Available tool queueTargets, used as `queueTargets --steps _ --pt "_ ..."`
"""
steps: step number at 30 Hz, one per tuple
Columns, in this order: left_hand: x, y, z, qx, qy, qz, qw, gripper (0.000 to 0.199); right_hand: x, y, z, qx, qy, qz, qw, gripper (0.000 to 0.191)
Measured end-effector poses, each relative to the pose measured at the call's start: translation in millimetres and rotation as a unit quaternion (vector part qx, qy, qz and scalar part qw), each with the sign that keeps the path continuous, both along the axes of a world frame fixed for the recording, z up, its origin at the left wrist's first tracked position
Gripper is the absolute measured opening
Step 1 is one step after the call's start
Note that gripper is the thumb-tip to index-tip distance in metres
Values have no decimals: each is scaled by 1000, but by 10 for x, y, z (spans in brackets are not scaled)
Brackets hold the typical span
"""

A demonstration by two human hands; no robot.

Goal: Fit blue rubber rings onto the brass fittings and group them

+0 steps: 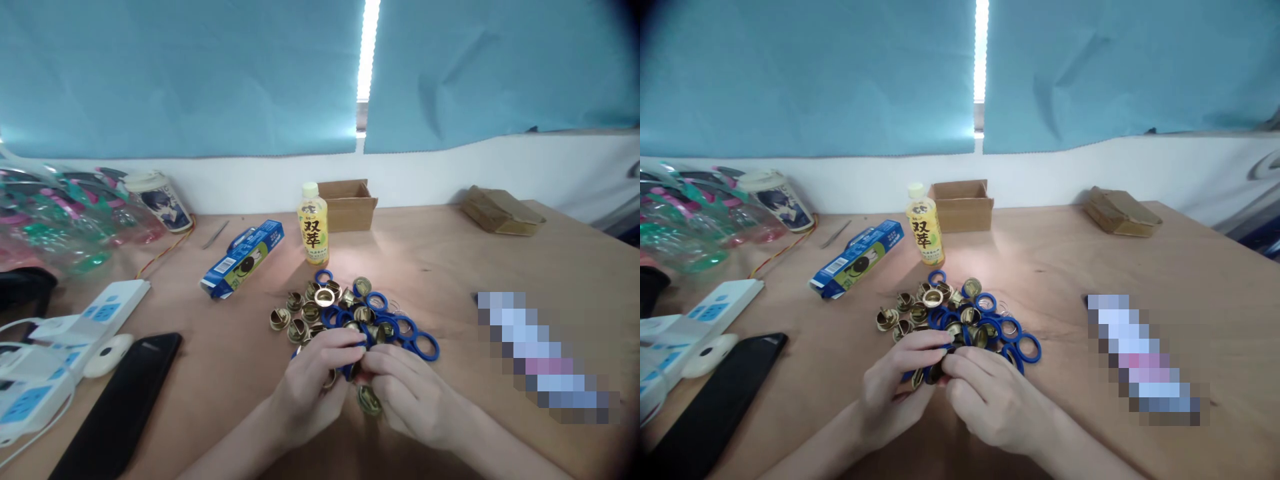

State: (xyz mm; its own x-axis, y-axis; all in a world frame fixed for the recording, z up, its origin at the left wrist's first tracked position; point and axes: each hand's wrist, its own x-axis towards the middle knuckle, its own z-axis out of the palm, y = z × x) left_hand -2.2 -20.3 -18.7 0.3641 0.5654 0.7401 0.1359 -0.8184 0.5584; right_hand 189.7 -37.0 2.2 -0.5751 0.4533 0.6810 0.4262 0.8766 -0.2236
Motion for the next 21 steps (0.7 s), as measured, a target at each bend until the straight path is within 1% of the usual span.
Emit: queueTargets --steps 5,8,10,13,15,18,21 --pt "11 8 -37 -37 -23 -8 999 49 -13 -20 -38 -12 27 -2 1000 16" --pt "9 20 -29 -61 -43 11 997 46 -9 -35 -78 -47 67 -2 997 28" --pt "7 21 -15 -69 -44 22 996 42 -3 -35 -97 -72 105 -20 992 35" --pt "16 3 -10 -79 -50 29 995 42 -4 -12 -93 -134 159 -53 977 33" --pt "33 -19 -23 -86 -56 29 994 43 -18 8 -77 -190 182 -64 962 28" --pt "69 -54 -42 -84 -55 11 995 44 -57 28 -56 -283 216 -67 932 30" --pt "96 -80 -30 -87 -50 4 995 43 -90 33 -37 -404 253 -50 878 29"
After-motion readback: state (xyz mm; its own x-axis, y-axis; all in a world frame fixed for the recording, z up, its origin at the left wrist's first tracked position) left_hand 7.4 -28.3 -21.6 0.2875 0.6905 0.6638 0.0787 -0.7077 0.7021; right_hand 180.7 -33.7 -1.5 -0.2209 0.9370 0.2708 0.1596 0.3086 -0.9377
